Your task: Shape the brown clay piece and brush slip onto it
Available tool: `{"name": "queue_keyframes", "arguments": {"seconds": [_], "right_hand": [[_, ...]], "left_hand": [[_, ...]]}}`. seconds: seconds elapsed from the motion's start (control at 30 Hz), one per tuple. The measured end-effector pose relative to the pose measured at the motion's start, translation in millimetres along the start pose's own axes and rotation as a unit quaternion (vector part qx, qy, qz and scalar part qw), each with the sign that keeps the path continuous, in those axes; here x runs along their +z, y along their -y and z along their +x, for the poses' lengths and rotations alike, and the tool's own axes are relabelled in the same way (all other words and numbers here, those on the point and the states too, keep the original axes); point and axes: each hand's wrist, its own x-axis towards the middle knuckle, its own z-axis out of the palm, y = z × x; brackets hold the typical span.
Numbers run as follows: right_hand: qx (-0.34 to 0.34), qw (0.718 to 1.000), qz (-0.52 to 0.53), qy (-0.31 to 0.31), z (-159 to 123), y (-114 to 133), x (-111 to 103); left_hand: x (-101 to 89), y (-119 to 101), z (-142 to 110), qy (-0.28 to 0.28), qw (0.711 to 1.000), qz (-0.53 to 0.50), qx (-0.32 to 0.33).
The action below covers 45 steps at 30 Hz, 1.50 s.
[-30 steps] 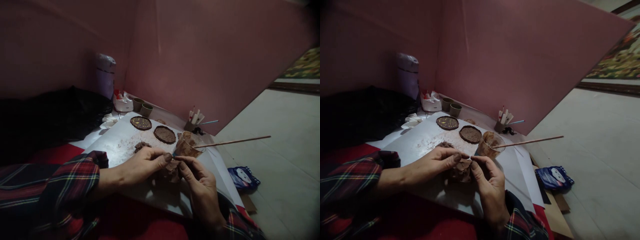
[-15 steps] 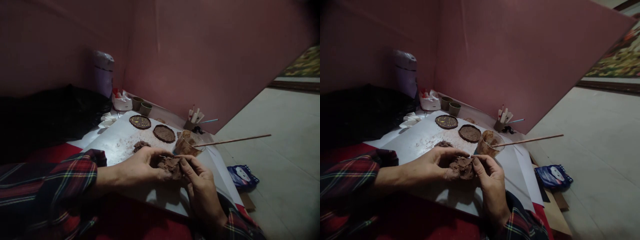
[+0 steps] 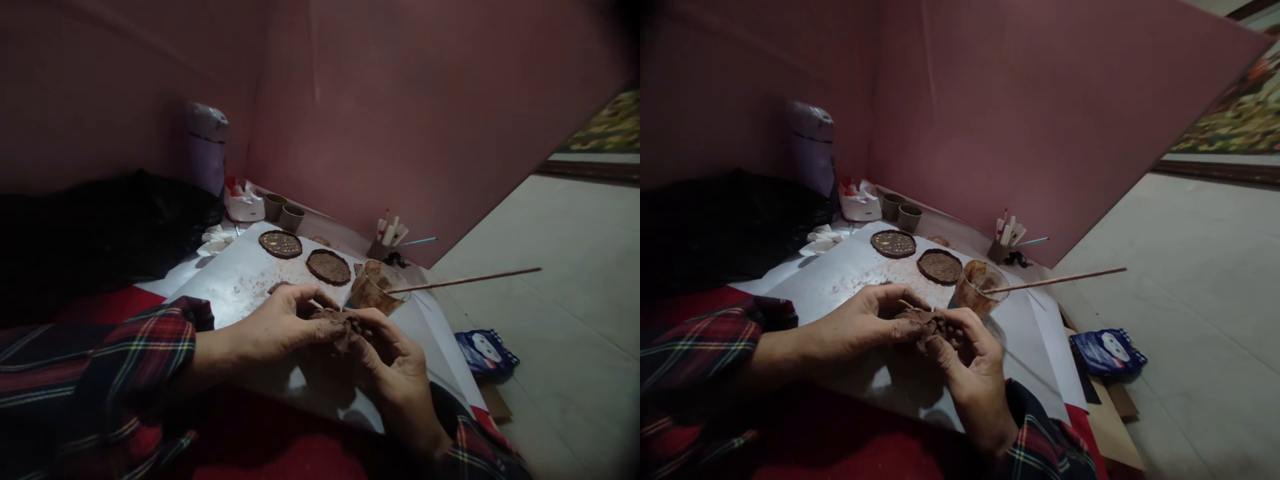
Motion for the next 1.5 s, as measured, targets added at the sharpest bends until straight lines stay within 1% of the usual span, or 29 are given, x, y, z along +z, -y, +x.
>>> {"name": "queue_keyframes", "arguments": {"seconds": [0.13,0.23,0.37,0.47,0.57,0.7,0.8,1.2,1.3,1.5], "right_hand": [[-0.044,0.998,-0.044,0.009,-0.7,0.0,0.7],[-0.062,0.996,-0.057,0.02,-1.8,-1.5,0.5],[-0.072,0.995,-0.056,0.037,-3.4,-2.8,1.1],[-0.071,0.995,-0.066,0.028,-3.9,-2.5,1.8],[-0.065,0.995,-0.074,0.014,-4.1,-1.6,2.4],[-0.064,0.994,-0.092,-0.005,-4.8,-1.4,3.3],[-0.057,0.993,-0.097,-0.022,-5.6,-3.1,3.2],[-0.1,0.991,-0.09,-0.001,-5.7,-10.0,0.3],[-0.125,0.987,-0.1,0.002,-6.3,-9.4,0.2],[-0.139,0.983,-0.117,-0.001,-7.1,-3.1,2.8]], "left_hand": [[0.2,0.9,-0.7,-0.016,1.0,0.0,-0.011],[1.0,1.9,-1.3,-0.03,0.999,0.011,-0.021],[1.5,3.8,-1.2,-0.038,0.999,0.01,-0.021],[-0.2,5.5,-0.4,-0.033,0.999,-0.005,-0.015],[-2.8,7.3,0.3,-0.007,0.999,-0.029,-0.021],[-3.9,8.7,0.9,0.055,0.99,-0.128,-0.014],[-3.2,8.7,1.2,0.062,0.984,-0.167,-0.02],[-5.2,11.1,1.1,0.007,0.993,-0.11,-0.038],[-4.4,10.2,1.1,0.008,0.994,-0.101,-0.04],[-3.4,8.0,1.5,0.014,0.995,-0.085,-0.041]]}}
